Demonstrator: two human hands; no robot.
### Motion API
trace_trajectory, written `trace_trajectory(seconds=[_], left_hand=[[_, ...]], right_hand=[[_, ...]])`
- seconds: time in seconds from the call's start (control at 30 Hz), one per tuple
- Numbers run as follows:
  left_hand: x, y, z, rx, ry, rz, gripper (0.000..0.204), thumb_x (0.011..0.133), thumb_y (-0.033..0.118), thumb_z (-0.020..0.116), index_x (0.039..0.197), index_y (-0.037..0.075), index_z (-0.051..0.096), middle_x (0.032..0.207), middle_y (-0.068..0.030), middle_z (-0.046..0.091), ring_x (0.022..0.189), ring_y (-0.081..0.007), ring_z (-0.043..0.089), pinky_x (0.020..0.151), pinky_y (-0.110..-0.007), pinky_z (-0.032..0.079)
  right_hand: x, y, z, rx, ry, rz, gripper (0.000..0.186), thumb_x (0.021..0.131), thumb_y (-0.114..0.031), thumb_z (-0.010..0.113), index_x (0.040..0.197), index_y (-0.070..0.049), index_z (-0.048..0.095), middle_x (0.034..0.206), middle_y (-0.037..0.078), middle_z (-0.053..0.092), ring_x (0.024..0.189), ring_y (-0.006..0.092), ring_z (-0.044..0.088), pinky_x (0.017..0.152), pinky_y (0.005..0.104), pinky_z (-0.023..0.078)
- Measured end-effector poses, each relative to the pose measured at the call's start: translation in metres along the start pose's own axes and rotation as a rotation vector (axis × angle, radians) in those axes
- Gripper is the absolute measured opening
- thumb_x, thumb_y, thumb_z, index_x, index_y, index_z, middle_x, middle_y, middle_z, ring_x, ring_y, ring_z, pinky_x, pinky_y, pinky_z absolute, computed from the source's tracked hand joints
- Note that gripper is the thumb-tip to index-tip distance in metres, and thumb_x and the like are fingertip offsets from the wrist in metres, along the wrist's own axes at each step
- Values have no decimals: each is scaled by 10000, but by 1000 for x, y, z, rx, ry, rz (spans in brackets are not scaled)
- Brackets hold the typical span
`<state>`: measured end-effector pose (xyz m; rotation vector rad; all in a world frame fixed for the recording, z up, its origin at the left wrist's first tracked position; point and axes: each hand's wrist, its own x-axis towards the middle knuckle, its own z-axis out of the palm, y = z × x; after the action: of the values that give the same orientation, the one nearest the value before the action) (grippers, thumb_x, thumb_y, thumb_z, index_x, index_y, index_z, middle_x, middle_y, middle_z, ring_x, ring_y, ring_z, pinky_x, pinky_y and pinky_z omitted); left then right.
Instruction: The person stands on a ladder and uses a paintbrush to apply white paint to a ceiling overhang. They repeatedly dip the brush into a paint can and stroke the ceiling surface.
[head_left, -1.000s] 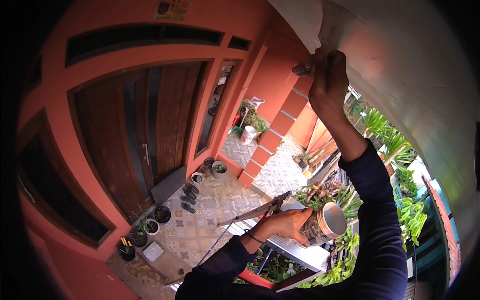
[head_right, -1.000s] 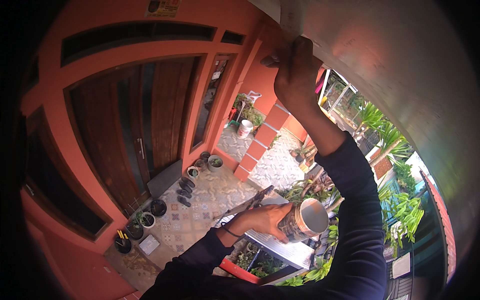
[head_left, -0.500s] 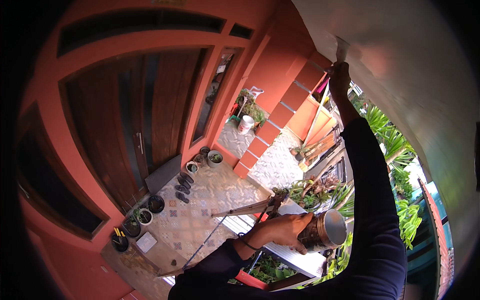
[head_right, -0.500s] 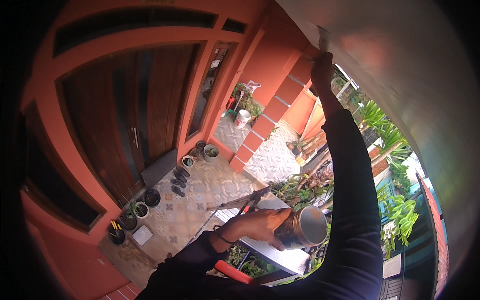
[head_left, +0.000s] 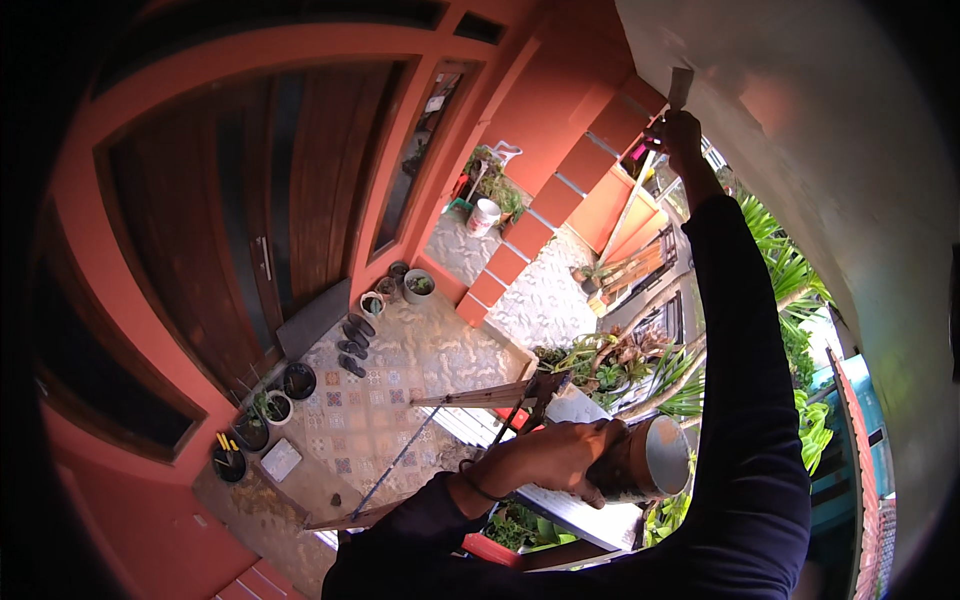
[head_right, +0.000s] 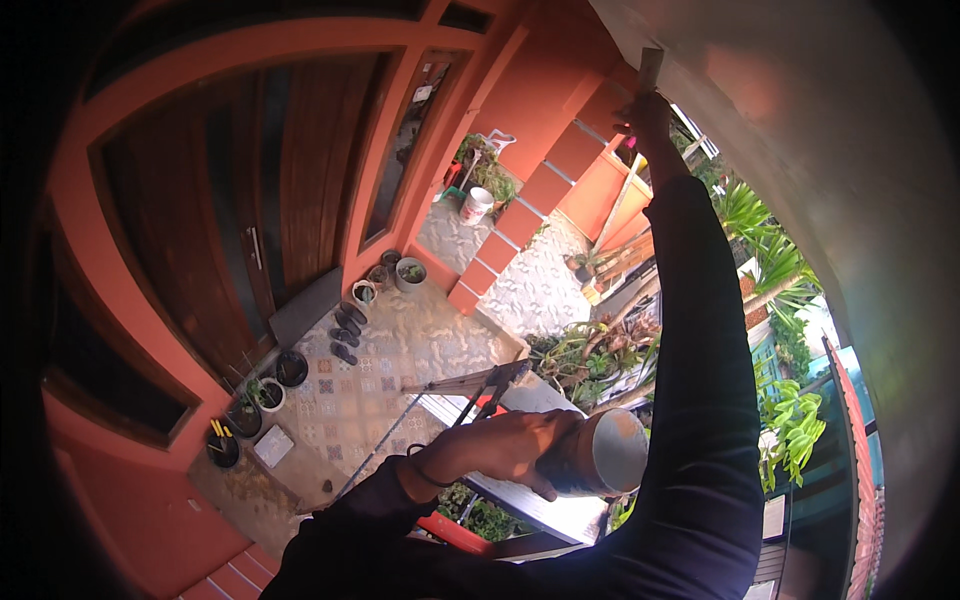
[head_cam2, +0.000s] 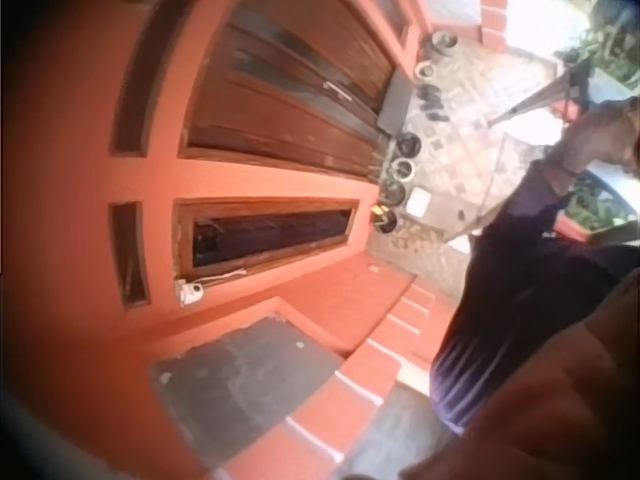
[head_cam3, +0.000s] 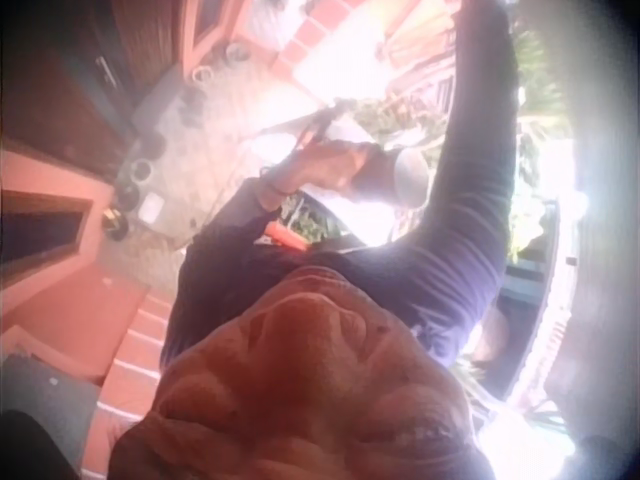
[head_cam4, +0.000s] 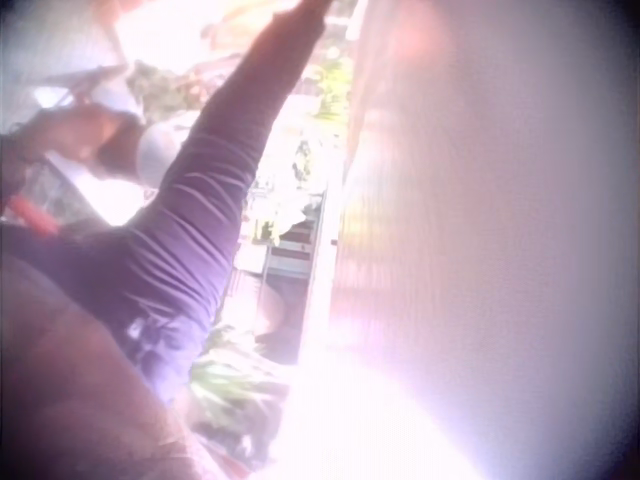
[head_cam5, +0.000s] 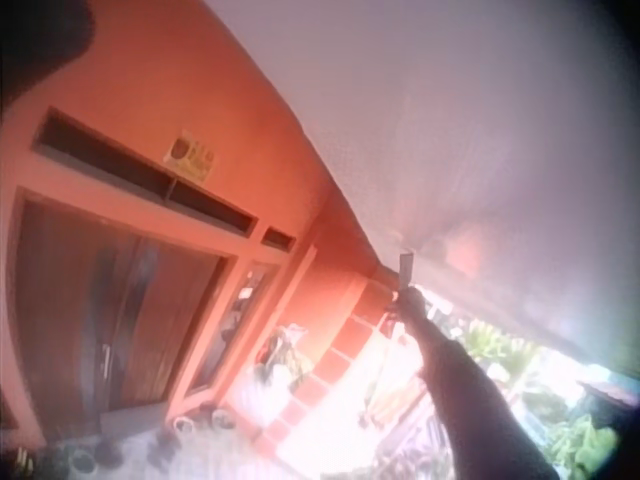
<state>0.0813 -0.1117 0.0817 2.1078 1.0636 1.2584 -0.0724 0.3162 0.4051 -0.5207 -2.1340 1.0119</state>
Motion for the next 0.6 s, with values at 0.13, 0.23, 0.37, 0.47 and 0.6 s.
trace_trajectory(seconds=[0.13, 0.23, 0.37, 0.47, 0.6], left_hand=[[-1, 3, -1, 26, -27, -60, 1202, 724, 520, 961, 1525, -136, 350, 1211, -341, 684, 1172, -498, 684, 963, -498, 576], [1, 6, -3, 43, -69, -111, 1246, 725, 530, 958, 1556, -142, 317, 1254, -343, 673, 1212, -489, 670, 985, -494, 568], [-1, 10, -6, 30, -110, -170, 1300, 731, 557, 946, 1592, -153, 280, 1322, -347, 648, 1280, -477, 635, 1044, -478, 539], [-3, 11, -5, 38, -89, -162, 1310, 750, 585, 924, 1608, -155, 267, 1348, -352, 633, 1298, -469, 626, 1070, -469, 527], [-5, 10, -5, 51, -87, -147, 1295, 780, 622, 891, 1602, -166, 272, 1324, -361, 637, 1263, -468, 650, 1056, -469, 538]], right_hand=[[-13, -10, 2, 167, -43, -4, 81, 1044, 5, 529, 1006, 59, 575, 1013, 190, 654, 926, 406, 771, 833, 567, 700], [2, -18, -2, 83, -42, -162, 80, 1018, 38, 541, 953, 65, 578, 1009, 205, 648, 948, 406, 755, 920, 570, 676], [7, -36, 2, -178, -131, -579, 149, 1027, -79, 628, 929, 32, 622, 905, 151, 682, 899, 323, 756, 897, 473, 667], [-29, -55, 26, -399, 10, -821, 237, 1075, -186, 658, 937, 7, 648, 815, 96, 722, 825, 253, 782, 779, 407, 687], [-107, -78, 63, 248, -49, -380, 164, 1092, -137, 604, 1025, 11, 620, 865, 127, 745, 816, 260, 800, 740, 423, 687]])
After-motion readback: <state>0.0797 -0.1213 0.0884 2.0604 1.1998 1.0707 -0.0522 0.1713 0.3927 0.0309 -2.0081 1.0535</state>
